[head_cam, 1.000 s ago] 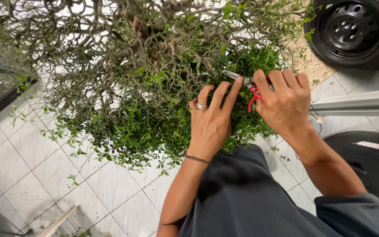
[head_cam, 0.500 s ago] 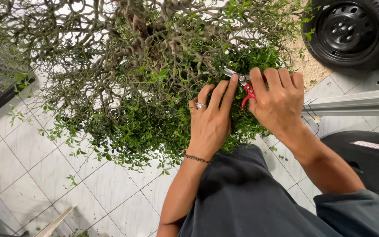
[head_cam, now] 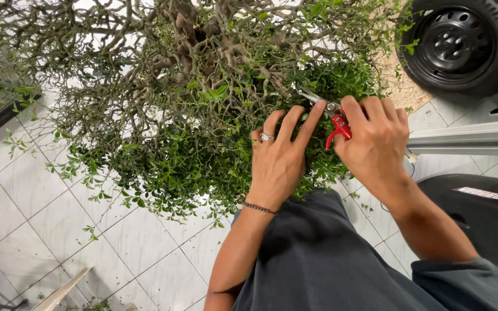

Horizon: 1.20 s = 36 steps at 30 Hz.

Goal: The person uses red-handled pruning shears to trim the leaves and small branches of a potted bonsai tree. They hold the foliage with one hand while cutting with the other, working around the plant's canopy.

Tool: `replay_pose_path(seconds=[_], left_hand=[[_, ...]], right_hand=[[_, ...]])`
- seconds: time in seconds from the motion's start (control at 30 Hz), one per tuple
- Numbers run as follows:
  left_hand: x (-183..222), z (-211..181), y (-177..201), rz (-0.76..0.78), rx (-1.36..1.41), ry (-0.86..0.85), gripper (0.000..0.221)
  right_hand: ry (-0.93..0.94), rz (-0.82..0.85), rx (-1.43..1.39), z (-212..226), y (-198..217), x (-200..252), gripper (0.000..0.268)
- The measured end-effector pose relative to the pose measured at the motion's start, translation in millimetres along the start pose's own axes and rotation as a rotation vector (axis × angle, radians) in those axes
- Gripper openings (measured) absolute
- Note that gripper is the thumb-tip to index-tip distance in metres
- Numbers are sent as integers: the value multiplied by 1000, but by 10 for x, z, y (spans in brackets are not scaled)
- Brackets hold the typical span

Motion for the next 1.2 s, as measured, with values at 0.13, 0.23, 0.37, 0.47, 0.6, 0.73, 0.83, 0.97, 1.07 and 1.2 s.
replay_pose_path(seconds=[0.13, 0.23, 0.37, 0.47, 0.6, 0.73, 0.83, 0.97, 1.07, 1.2], left_hand=[[-23, -22, 28, 7, -10, 9, 85], [-18, -12, 9, 22, 4, 28, 89], [-20, -10, 11, 23, -10, 20, 89], [-17, -9, 15, 15, -7, 18, 88], [-22, -6, 22, 12, -5, 21, 88], [-17, 2, 29, 23, 12, 26, 91], [-13, 7, 12, 44, 7, 14, 99], [-19, 5, 11, 54, 27, 17, 98], [-20, 11, 5, 60, 28, 18, 101], [-25, 18, 9, 54, 33, 33, 100]], right_hand=[[-38, -10, -37, -44, -145, 24, 57], [-55, -25, -58, -38, -182, 20, 58], [-34, -38, 1, 19, -160, -17, 57], [-3, -74, 36, 65, -147, -52, 55], [5, -88, -8, 14, -251, -9, 52], [7, -64, -28, -3, -226, 28, 57], [-45, -90, -35, 66, -56, -10, 41], [-49, -114, 1, 111, 20, -37, 46], [-47, -117, -14, 138, 36, -75, 45], [-38, -158, 6, 124, -48, -61, 52]])
Point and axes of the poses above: each hand's wrist, its own x-axis away from the middle knuckle, its own y-axis out of the back of the hand, z = x × y, the point moved 5 cm from there along -x, towards the middle knuckle, and after that the axes turned 10 degrees about -x, right-handed, at the moved point
